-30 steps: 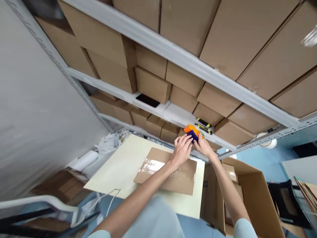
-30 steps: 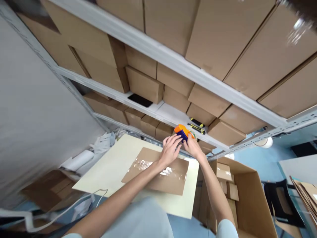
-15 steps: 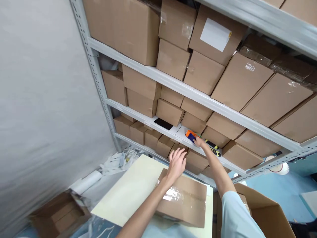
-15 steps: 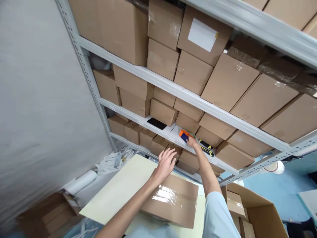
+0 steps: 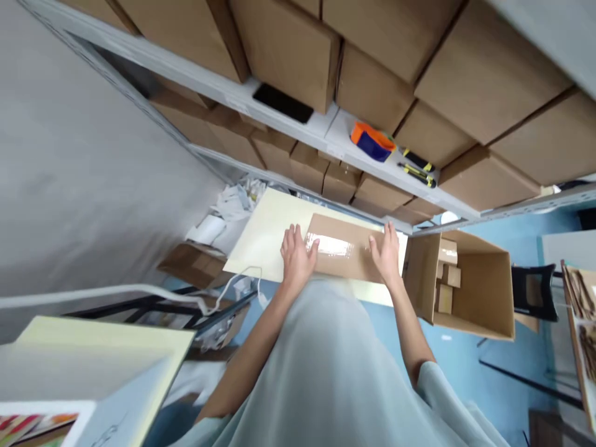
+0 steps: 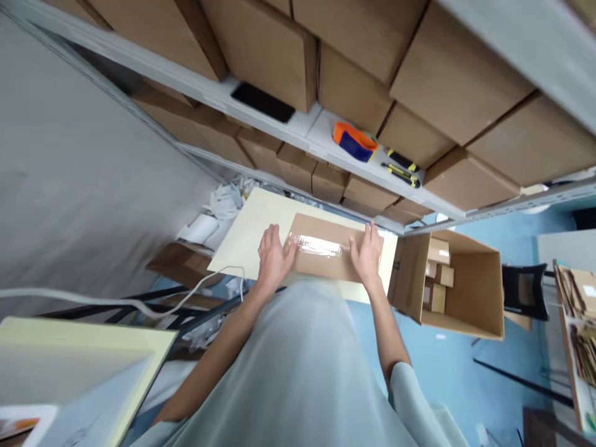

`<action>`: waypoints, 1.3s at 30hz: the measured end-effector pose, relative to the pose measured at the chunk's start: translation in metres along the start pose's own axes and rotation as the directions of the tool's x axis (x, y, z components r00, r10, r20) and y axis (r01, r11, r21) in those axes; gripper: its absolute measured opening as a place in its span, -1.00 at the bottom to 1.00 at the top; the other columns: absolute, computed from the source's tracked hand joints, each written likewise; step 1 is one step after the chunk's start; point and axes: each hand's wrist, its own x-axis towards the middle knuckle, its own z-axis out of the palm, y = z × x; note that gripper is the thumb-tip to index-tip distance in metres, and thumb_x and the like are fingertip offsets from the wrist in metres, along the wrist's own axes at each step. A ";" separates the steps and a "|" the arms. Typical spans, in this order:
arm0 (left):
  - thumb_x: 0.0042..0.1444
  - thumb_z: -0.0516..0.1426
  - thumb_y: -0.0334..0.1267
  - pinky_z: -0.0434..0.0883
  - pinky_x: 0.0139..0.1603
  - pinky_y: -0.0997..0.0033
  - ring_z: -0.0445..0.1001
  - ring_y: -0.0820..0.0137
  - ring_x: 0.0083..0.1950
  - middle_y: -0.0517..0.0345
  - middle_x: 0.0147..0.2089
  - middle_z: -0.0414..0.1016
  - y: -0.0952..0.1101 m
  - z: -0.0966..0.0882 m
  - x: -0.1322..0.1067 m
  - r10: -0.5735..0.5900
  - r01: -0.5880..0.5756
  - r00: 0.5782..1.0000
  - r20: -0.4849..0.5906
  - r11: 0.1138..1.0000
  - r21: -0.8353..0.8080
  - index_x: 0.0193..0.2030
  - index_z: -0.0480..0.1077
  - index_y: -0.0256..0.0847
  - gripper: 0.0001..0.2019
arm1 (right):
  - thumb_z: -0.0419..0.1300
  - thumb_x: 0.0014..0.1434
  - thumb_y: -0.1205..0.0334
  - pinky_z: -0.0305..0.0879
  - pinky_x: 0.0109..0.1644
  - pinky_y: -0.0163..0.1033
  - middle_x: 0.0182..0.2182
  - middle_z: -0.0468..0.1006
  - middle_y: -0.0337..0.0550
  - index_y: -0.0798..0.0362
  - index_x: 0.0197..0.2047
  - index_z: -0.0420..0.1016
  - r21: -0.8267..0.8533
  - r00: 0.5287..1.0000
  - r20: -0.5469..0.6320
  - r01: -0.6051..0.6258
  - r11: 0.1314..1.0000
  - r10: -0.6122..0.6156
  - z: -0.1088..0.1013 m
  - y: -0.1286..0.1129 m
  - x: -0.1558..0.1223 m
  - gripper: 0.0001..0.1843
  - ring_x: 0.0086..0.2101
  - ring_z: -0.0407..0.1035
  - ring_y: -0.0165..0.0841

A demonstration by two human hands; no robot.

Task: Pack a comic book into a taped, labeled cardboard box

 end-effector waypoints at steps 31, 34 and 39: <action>0.37 0.19 0.20 0.45 0.48 0.07 0.58 0.09 0.37 -0.10 0.39 0.59 -0.024 -0.001 0.037 -0.004 0.132 0.960 0.282 0.890 -0.437 0.47 0.39 -0.21 -0.31 | 0.02 0.43 -0.46 0.31 0.49 0.05 0.43 0.48 0.12 0.04 0.51 0.39 0.634 0.820 0.264 -0.544 0.549 0.508 -0.010 0.061 -0.063 -0.10 0.38 0.39 -0.07; 0.41 0.14 0.23 0.43 0.50 0.05 0.53 0.10 0.42 -0.13 0.45 0.53 -0.021 -0.026 0.051 0.096 -0.004 0.977 0.193 0.905 -0.426 0.52 0.34 -0.24 -0.26 | -0.04 0.51 -0.40 0.32 0.48 0.07 0.46 0.44 0.10 0.00 0.57 0.30 0.643 0.896 0.174 -0.418 0.642 0.409 -0.023 0.047 -0.055 -0.15 0.40 0.36 -0.10; 0.31 0.26 0.21 0.50 0.39 0.03 0.42 -0.01 0.49 -0.23 0.47 0.47 -0.052 -0.042 0.065 0.071 -0.059 0.993 0.093 0.990 -0.127 0.43 0.47 -0.21 -0.30 | 0.18 0.37 -0.38 0.24 0.52 0.20 0.56 0.26 0.20 0.04 0.53 0.38 0.541 0.950 0.074 -0.294 0.788 0.304 0.009 0.047 -0.046 -0.11 0.52 0.15 -0.03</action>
